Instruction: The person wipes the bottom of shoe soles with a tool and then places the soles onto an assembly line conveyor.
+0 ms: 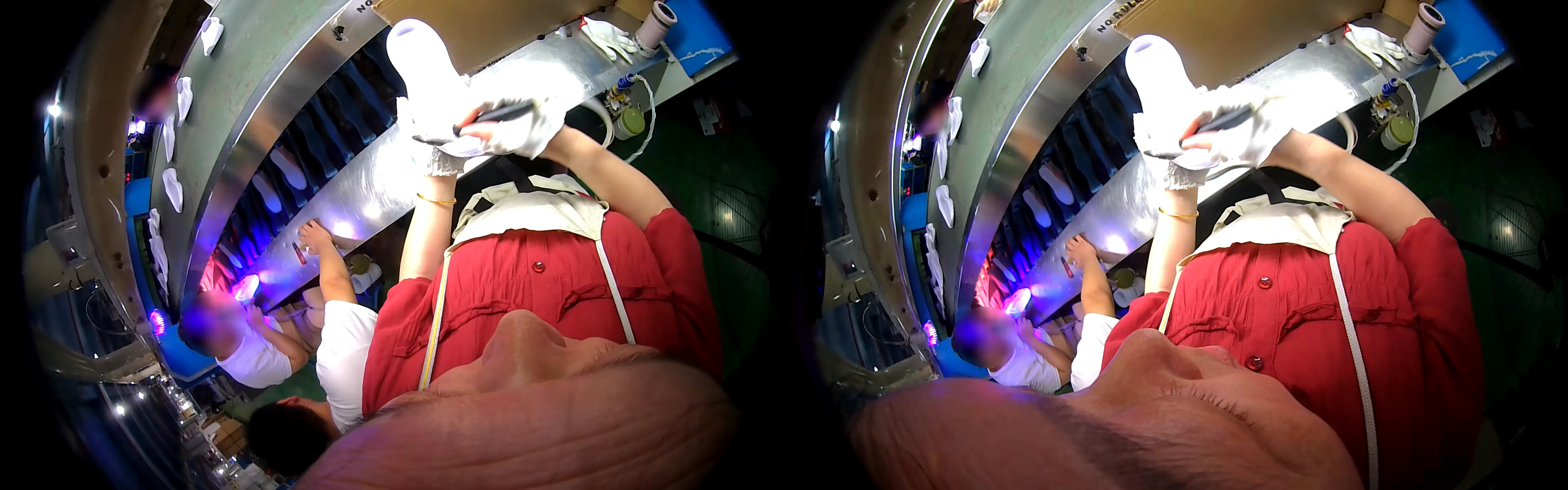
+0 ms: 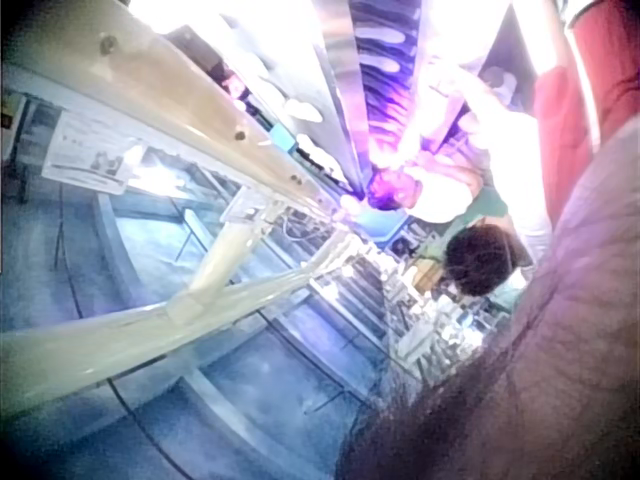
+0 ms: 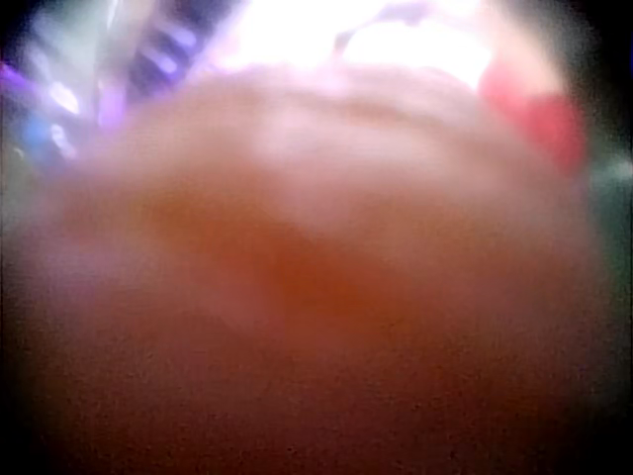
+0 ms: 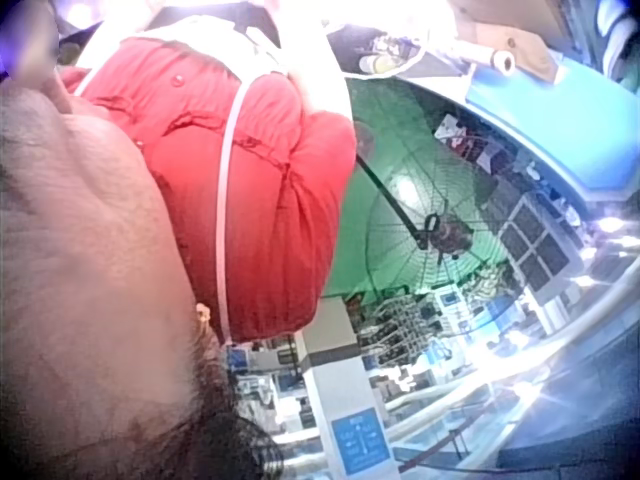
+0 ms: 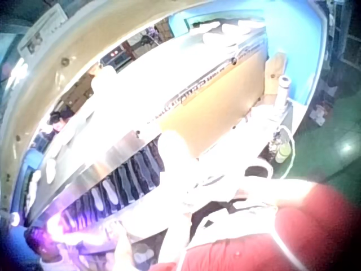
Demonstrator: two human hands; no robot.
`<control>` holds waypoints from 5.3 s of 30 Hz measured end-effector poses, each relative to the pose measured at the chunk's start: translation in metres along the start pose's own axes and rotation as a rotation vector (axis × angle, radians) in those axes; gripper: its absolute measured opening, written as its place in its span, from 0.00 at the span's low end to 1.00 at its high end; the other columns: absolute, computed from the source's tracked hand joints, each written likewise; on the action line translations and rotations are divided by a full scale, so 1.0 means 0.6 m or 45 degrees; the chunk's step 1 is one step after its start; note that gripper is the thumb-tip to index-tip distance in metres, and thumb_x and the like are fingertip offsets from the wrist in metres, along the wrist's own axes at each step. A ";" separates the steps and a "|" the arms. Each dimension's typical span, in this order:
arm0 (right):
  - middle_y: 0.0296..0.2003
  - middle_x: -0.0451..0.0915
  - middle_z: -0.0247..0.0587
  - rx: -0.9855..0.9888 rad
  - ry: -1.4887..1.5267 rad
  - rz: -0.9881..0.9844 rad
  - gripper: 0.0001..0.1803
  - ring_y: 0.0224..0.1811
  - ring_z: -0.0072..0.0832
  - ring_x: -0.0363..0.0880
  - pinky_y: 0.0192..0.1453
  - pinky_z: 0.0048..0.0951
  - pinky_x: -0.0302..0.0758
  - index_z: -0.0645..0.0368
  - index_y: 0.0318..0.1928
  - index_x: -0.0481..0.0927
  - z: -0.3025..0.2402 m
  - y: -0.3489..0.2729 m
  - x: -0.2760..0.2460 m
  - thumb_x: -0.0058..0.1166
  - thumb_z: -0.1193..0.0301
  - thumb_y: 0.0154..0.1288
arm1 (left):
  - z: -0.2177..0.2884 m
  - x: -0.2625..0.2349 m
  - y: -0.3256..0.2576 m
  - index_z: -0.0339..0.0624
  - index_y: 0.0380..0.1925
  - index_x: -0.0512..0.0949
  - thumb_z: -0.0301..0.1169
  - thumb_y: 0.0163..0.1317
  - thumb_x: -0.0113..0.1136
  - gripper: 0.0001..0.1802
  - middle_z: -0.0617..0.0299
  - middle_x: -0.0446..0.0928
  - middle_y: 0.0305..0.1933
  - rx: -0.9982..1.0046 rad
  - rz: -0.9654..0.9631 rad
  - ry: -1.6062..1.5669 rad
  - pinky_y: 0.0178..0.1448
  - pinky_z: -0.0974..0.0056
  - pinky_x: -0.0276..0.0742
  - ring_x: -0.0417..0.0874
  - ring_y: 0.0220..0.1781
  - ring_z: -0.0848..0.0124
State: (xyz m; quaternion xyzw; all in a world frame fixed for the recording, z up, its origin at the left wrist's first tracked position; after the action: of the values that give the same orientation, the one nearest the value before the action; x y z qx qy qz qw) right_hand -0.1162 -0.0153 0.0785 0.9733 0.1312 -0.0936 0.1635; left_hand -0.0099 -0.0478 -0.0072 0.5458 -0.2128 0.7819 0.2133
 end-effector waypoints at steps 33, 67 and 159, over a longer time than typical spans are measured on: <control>0.34 0.79 0.42 -0.298 -0.458 -0.192 0.11 0.38 0.36 0.78 0.45 0.30 0.73 0.58 0.29 0.78 0.012 -0.042 -0.052 0.55 0.86 0.44 | 0.021 -0.011 -0.024 0.44 0.63 0.62 0.57 0.65 0.39 0.36 0.54 0.69 0.61 0.133 0.033 0.149 0.63 0.56 0.68 0.73 0.57 0.58; 0.31 0.79 0.38 -0.279 -0.243 0.158 0.08 0.30 0.25 0.77 0.34 0.23 0.74 0.59 0.33 0.81 0.057 0.024 -0.067 0.65 0.72 0.52 | -0.011 -0.048 -0.031 0.42 0.66 0.55 0.63 0.62 0.34 0.42 0.45 0.62 0.65 0.055 0.105 0.003 0.63 0.47 0.67 0.68 0.62 0.46; 0.32 0.80 0.43 -0.590 -0.481 0.100 0.08 0.34 0.32 0.80 0.36 0.27 0.75 0.57 0.35 0.81 -0.040 -0.033 0.031 0.61 0.77 0.53 | 0.040 0.014 -0.048 0.43 0.67 0.53 0.62 0.61 0.40 0.43 0.47 0.61 0.66 0.374 0.076 0.395 0.67 0.46 0.60 0.64 0.64 0.47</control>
State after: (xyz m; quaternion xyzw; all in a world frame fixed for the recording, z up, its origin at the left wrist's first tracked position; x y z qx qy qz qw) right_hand -0.1008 0.0151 0.0910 0.8797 0.0785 -0.2342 0.4063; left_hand 0.0218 -0.0370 0.0112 0.4377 -0.0772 0.8850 0.1383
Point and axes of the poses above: each hand's wrist, its own y-axis towards the middle knuckle, its own x-axis out of the palm, z = x × y, the point moved 6 cm from there along y, towards the middle knuckle
